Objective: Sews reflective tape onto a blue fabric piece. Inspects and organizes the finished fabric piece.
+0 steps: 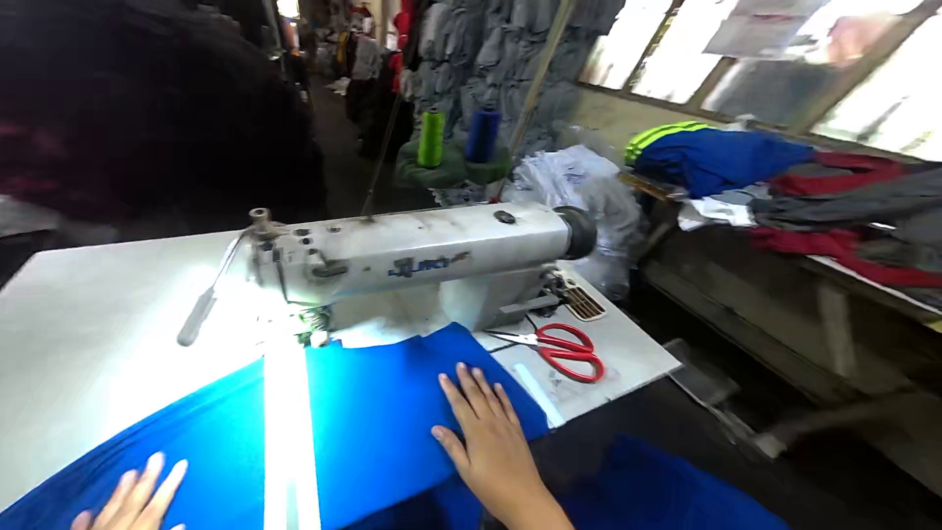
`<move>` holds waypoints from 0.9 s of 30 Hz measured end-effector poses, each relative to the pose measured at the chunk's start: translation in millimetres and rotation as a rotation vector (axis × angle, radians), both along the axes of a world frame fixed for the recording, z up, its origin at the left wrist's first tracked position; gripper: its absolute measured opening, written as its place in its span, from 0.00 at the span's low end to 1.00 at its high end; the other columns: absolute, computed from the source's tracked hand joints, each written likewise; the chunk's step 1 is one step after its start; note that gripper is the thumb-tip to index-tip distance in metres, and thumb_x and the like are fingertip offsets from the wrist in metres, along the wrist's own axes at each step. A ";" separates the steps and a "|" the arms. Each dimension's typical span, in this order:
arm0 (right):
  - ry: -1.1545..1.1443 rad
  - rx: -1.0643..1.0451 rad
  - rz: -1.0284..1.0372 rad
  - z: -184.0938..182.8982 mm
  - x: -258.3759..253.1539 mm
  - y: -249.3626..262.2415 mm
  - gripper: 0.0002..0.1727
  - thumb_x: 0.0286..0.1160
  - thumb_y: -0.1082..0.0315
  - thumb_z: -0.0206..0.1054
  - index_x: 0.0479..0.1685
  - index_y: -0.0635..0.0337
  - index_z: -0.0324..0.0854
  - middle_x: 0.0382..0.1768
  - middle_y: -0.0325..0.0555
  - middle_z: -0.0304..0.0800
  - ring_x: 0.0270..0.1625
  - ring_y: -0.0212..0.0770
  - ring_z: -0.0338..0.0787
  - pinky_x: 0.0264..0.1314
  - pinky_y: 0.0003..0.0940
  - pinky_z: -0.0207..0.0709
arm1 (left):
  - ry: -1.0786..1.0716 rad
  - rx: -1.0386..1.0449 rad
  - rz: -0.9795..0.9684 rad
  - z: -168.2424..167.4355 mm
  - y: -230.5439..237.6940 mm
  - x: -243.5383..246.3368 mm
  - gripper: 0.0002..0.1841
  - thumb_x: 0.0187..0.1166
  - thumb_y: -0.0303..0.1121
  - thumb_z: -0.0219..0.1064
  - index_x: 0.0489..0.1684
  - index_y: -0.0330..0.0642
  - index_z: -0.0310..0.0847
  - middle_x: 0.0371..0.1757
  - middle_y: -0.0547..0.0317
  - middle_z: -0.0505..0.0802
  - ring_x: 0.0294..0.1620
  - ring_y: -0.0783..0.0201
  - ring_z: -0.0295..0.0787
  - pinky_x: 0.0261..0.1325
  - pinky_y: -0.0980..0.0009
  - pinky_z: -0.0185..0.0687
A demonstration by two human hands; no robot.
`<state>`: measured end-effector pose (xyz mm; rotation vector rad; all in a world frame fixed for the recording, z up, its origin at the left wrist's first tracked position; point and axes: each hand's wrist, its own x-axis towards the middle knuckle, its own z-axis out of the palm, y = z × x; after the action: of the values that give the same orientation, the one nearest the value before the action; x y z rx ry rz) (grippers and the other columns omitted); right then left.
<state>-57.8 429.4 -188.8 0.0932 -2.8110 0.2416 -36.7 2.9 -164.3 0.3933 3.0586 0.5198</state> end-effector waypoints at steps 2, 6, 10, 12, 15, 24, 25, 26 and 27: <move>0.017 0.016 0.015 -1.5 -0.9 1.2 0.42 0.82 0.30 0.43 0.83 0.48 0.75 0.85 0.56 0.72 0.86 0.64 0.70 0.84 0.72 0.57 | -0.017 -0.004 0.008 0.6 -0.7 1.8 0.30 0.93 0.45 0.45 0.89 0.37 0.62 0.89 0.30 0.65 0.89 0.27 0.56 0.86 0.26 0.41; 0.069 -0.042 0.046 2.4 3.5 -0.8 0.42 0.84 0.34 0.45 0.82 0.57 0.76 0.83 0.62 0.72 0.85 0.69 0.71 0.83 0.74 0.57 | -0.003 0.043 0.035 5.9 5.9 5.2 0.29 0.92 0.43 0.50 0.88 0.37 0.64 0.89 0.31 0.65 0.89 0.29 0.58 0.86 0.28 0.45; 0.089 -0.304 0.291 40.2 43.9 -38.4 0.19 0.87 0.59 0.58 0.53 0.64 0.89 0.55 0.58 0.94 0.63 0.59 0.91 0.68 0.58 0.81 | 0.127 0.181 -0.015 14.5 33.5 -1.4 0.23 0.88 0.34 0.54 0.80 0.37 0.76 0.85 0.40 0.75 0.86 0.38 0.69 0.86 0.36 0.58; -0.196 -0.495 0.440 46.6 68.1 -67.3 0.17 0.89 0.63 0.57 0.51 0.64 0.90 0.49 0.55 0.95 0.57 0.52 0.93 0.65 0.52 0.83 | 0.191 0.229 -0.049 10.1 49.2 -10.5 0.22 0.88 0.34 0.53 0.77 0.42 0.80 0.83 0.48 0.79 0.85 0.47 0.73 0.86 0.41 0.63; -0.563 -0.757 0.413 23.1 82.8 -104.5 0.20 0.87 0.64 0.60 0.64 0.72 0.84 0.58 0.63 0.90 0.64 0.55 0.90 0.72 0.53 0.81 | 0.288 0.261 -0.075 -4.4 67.8 -25.1 0.22 0.88 0.39 0.51 0.73 0.47 0.84 0.81 0.56 0.83 0.84 0.55 0.76 0.85 0.47 0.68; -0.593 -0.920 0.376 -0.1 74.1 -134.4 0.15 0.84 0.67 0.63 0.42 0.72 0.87 0.40 0.58 0.92 0.47 0.47 0.92 0.57 0.45 0.83 | 0.312 0.384 -0.084 -20.7 75.4 -26.3 0.21 0.89 0.42 0.51 0.70 0.53 0.87 0.77 0.60 0.86 0.84 0.58 0.75 0.87 0.48 0.65; -0.597 -0.927 0.389 5.7 76.3 -134.1 0.14 0.84 0.67 0.62 0.42 0.72 0.88 0.39 0.56 0.92 0.46 0.45 0.92 0.56 0.43 0.84 | 0.325 0.407 -0.108 -21.6 74.5 -26.4 0.21 0.88 0.43 0.52 0.68 0.53 0.88 0.76 0.60 0.87 0.84 0.58 0.75 0.87 0.47 0.65; -0.600 -0.940 0.396 10.4 78.7 -134.2 0.14 0.85 0.68 0.62 0.43 0.72 0.87 0.39 0.55 0.92 0.45 0.44 0.91 0.54 0.42 0.84 | 0.332 0.417 -0.138 -22.6 73.7 -26.2 0.21 0.89 0.44 0.52 0.69 0.54 0.88 0.76 0.61 0.87 0.84 0.58 0.75 0.87 0.46 0.64; -0.598 -0.945 0.397 14.3 80.8 -134.5 0.14 0.85 0.68 0.61 0.43 0.71 0.87 0.39 0.55 0.91 0.44 0.43 0.92 0.54 0.42 0.84 | 0.332 0.406 -0.169 -24.0 72.9 -25.8 0.22 0.90 0.47 0.51 0.70 0.56 0.87 0.76 0.63 0.87 0.86 0.59 0.73 0.88 0.45 0.63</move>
<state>23.0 294.9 -174.5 0.4048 -2.8350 1.8995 -62.5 75.8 -188.3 0.8145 3.1637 1.1785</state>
